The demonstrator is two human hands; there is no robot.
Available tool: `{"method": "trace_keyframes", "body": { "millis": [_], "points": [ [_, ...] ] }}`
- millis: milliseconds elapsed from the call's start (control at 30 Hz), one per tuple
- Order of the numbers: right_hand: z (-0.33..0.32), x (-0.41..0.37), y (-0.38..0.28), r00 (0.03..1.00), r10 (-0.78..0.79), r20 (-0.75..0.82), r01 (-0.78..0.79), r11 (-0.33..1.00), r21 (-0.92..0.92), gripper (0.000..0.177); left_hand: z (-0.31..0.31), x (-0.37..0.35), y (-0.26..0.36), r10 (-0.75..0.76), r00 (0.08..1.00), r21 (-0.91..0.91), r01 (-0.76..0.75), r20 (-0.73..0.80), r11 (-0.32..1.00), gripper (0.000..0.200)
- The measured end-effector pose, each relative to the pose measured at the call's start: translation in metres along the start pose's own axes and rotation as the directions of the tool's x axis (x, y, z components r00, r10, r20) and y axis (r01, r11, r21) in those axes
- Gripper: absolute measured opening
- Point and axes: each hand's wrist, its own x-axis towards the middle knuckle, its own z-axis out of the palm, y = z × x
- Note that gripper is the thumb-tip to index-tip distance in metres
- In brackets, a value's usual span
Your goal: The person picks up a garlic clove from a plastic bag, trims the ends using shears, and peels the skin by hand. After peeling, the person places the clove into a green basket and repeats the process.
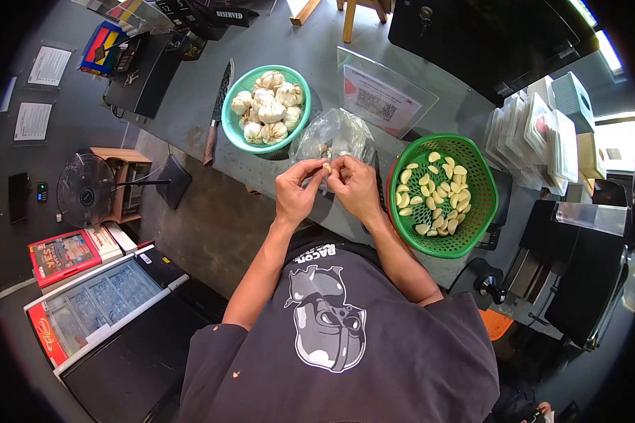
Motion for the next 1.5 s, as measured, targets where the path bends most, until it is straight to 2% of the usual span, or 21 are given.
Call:
{"method": "trace_keyframes", "body": {
  "millis": [100,200,300,400,533,600,700,833,1000,1133,1233,1333,1400,1500],
  "points": [
    [0.000,0.003,0.005,0.998,-0.024,-0.052,0.026,0.998,0.052,0.010,0.003,-0.001,-0.003,-0.142,0.990,-0.305,0.130,-0.017,0.943,0.026],
    [-0.002,0.002,0.000,0.999,0.001,-0.043,0.003,0.996,0.090,0.016,-0.001,0.001,0.000,-0.164,0.986,-0.376,0.141,-0.029,0.916,0.028],
    [-0.001,0.003,-0.001,0.998,0.037,-0.051,-0.035,0.998,0.056,0.014,-0.003,0.001,-0.002,-0.163,0.986,-0.329,0.147,-0.021,0.933,0.028],
    [0.000,0.006,-0.006,0.988,-0.087,-0.123,0.089,0.996,0.006,0.012,-0.002,0.002,-0.004,-0.112,0.993,-0.248,0.102,-0.027,0.963,0.028],
    [-0.004,0.004,-0.011,0.990,-0.136,-0.048,0.133,0.989,-0.060,0.012,-0.001,0.004,-0.003,-0.049,0.999,-0.079,0.047,-0.022,0.996,0.021],
    [-0.005,0.003,-0.011,0.988,-0.151,-0.022,0.148,0.984,-0.097,0.012,-0.001,0.006,0.002,0.034,0.998,0.032,-0.033,-0.047,0.999,0.016],
    [-0.003,0.002,-0.011,0.992,-0.113,-0.055,0.109,0.991,-0.074,0.012,0.000,0.007,0.011,0.104,0.994,0.146,-0.097,-0.045,0.985,0.016],
    [-0.003,0.003,-0.008,0.989,-0.139,-0.059,0.132,0.985,-0.110,0.011,-0.002,0.007,0.010,0.169,0.985,0.247,-0.168,0.014,0.955,0.016],
    [-0.003,0.003,-0.008,0.989,-0.134,-0.063,0.128,0.988,-0.085,0.008,-0.003,0.008,0.015,0.183,0.982,0.243,-0.191,0.055,0.951,0.016],
    [-0.005,0.004,-0.009,0.986,-0.161,-0.042,0.153,0.977,-0.145,0.008,-0.003,0.007,0.016,0.206,0.975,0.232,-0.219,0.081,0.948,0.015],
    [-0.003,0.003,-0.007,0.989,-0.131,-0.064,0.122,0.984,-0.128,0.008,-0.004,0.006,0.017,0.149,0.987,0.219,-0.158,0.057,0.963,0.015],
    [-0.002,0.002,-0.012,0.995,-0.064,-0.075,0.062,0.998,-0.032,0.009,-0.002,0.006,0.005,0.059,0.998,0.062,-0.058,-0.008,0.996,0.015],
    [-0.002,0.003,-0.012,0.996,-0.045,-0.078,0.049,0.998,0.045,0.011,-0.003,0.005,0.003,0.039,0.999,0.036,-0.039,-0.015,0.999,0.015],
    [-0.003,0.003,-0.008,0.998,-0.055,-0.017,0.056,0.996,0.065,0.013,-0.004,0.002,-0.003,0.004,1.000,-0.017,-0.004,-0.020,1.000,0.016]
  ]
}}
